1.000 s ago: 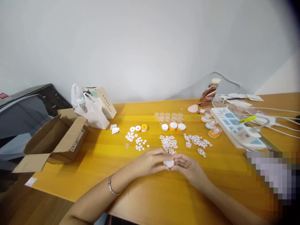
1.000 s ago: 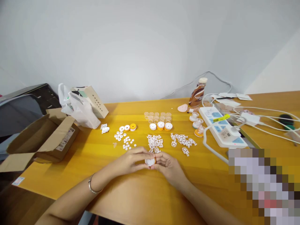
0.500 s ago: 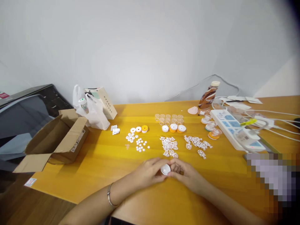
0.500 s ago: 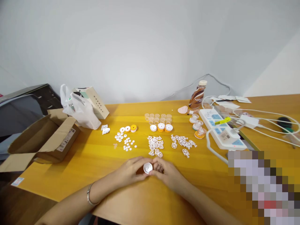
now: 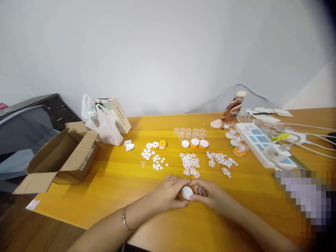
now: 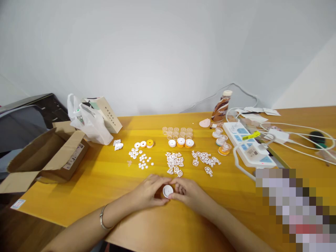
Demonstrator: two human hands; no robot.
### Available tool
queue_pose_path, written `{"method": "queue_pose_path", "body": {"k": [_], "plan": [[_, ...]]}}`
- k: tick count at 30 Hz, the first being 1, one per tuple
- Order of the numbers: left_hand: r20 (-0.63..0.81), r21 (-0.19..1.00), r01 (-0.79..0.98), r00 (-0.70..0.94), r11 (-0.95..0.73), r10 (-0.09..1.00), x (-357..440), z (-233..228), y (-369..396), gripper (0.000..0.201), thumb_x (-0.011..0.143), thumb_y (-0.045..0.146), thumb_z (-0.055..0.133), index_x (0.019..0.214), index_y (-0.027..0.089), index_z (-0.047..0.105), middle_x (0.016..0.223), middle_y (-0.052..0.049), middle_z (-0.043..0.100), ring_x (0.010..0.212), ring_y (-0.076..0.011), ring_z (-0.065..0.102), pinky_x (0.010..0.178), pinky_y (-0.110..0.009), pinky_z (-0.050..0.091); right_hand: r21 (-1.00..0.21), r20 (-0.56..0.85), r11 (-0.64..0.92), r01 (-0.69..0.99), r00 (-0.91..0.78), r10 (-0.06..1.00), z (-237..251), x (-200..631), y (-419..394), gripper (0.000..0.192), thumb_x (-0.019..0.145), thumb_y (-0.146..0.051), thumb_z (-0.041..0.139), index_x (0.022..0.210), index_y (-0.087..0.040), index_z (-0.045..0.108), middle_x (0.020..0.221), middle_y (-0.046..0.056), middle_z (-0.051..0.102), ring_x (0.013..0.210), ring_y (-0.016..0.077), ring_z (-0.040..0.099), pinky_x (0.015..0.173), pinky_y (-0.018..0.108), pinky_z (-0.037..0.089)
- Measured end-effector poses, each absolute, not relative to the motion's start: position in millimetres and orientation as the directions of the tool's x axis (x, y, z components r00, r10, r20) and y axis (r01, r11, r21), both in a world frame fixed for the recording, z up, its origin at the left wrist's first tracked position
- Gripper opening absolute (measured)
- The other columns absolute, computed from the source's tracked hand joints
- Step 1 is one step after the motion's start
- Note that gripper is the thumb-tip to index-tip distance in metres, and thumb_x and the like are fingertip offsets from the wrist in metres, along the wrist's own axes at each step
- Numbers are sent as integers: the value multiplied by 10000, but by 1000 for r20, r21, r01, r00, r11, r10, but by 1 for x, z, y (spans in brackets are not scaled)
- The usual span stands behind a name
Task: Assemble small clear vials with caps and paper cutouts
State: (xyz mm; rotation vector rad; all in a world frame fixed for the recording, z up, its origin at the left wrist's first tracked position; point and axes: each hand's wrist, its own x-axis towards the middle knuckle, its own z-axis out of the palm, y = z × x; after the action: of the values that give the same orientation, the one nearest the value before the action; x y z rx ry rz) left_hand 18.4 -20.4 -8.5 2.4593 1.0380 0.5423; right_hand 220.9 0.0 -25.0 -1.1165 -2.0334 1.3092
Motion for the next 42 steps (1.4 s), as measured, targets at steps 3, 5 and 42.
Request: {"method": "queue_pose_path", "body": {"k": [3,5,42], "plan": [[185,520,577,644,-630,742,14,1,-19,658,680,500,635,1227,207,416,1063,-87,586,954,-222,540,839,-338,426,-878,31,238,415,-448,894,-20,232,10,285,753,-464,569,892,-218,607,635,-13,584,547,143,516,510,252,406],[191,516,602,613,-609,767,10,6,-16,558,733,508,579,1178,193,462,1065,-92,582,965,-217,537,852,-339,426,-820,92,288,494,-383,919,-17,244,18,252,805,-446,505,835,-215,601,694,14,624,590,158,543,535,264,418],[324,521,549,581,-654,746,15,-10,12,215,872,260,439,1041,183,549,967,-70,580,909,-171,538,817,-302,439,-995,-28,-2,100,-266,964,-6,223,19,322,805,-532,463,757,-217,513,572,-20,604,393,117,509,418,247,385]]}}
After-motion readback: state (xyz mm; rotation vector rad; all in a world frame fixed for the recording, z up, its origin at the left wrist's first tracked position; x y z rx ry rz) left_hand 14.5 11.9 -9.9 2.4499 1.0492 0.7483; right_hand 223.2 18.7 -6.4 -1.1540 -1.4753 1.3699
